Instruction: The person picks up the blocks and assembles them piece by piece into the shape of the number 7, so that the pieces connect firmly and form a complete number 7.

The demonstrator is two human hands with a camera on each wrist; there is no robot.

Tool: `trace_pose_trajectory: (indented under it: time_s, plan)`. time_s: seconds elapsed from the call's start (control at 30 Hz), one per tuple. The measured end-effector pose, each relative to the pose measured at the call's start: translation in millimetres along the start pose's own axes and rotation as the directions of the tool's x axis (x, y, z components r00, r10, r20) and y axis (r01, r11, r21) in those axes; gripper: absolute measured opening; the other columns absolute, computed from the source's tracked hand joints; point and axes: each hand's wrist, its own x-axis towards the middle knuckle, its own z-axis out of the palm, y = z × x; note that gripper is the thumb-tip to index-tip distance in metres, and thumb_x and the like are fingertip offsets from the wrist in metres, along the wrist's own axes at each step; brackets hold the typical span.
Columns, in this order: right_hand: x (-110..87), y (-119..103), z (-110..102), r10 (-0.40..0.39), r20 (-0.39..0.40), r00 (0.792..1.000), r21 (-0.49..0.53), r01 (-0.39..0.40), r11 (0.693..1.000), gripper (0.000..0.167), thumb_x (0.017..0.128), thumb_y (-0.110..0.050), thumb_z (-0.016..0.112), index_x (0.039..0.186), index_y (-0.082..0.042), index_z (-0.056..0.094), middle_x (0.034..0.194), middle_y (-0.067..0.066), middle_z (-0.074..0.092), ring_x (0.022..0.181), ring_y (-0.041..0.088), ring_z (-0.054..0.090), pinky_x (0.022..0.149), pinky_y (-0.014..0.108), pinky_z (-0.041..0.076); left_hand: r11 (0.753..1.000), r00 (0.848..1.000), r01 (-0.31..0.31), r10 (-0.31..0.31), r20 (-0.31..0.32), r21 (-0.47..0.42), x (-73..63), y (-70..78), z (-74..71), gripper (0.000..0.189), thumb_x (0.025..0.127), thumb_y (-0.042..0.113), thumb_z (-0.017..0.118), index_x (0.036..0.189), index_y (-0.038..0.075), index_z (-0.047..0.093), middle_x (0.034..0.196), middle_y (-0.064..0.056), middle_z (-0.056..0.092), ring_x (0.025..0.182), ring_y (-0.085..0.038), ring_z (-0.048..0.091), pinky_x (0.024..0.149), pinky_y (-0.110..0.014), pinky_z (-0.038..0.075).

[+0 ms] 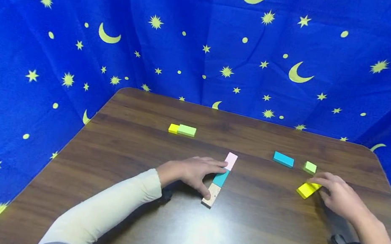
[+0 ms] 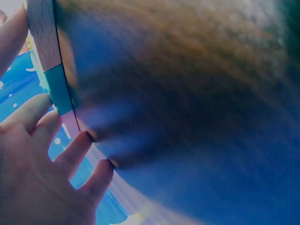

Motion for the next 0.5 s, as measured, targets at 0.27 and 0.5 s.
trace_pose_trajectory:
  time_s: [0.27, 0.5]
  plan:
    - [2.1, -5.2, -4.1, 0.049, 0.076, 0.996, -0.027, -0.047, 0.999, 0.039, 0.077, 0.008, 0.066, 0.113, -0.007, 0.072, 0.116, 0.026, 0.064, 0.105, 0.049, 0.06, 0.082, 0.065, 0.05, 1.0, 1.0, -0.008, 0.008, -0.021, 0.0, -2.0, -1.3, -0.3, 0.089, 0.083, 0.049, 0.076, 0.156, 0.023, 0.032, 0.167, 0.009, 0.02, 0.155, -0.024, 0.021, 0.124, -0.05, 0.024]
    - [-3.4, -3.6, -4.3, 0.046, 0.071, 0.996, -0.05, -0.043, 0.998, 0.042, 0.075, 0.007, 0.07, 0.113, -0.009, 0.072, 0.118, 0.024, 0.065, 0.105, 0.046, 0.061, 0.083, 0.063, 0.051, 1.0, 0.999, -0.027, 0.027, -0.02, -0.016, -1.3, 1.5, -0.7, 0.089, 0.082, 0.049, 0.077, 0.156, 0.023, 0.033, 0.167, 0.008, 0.022, 0.154, -0.025, 0.022, 0.124, -0.051, 0.024]
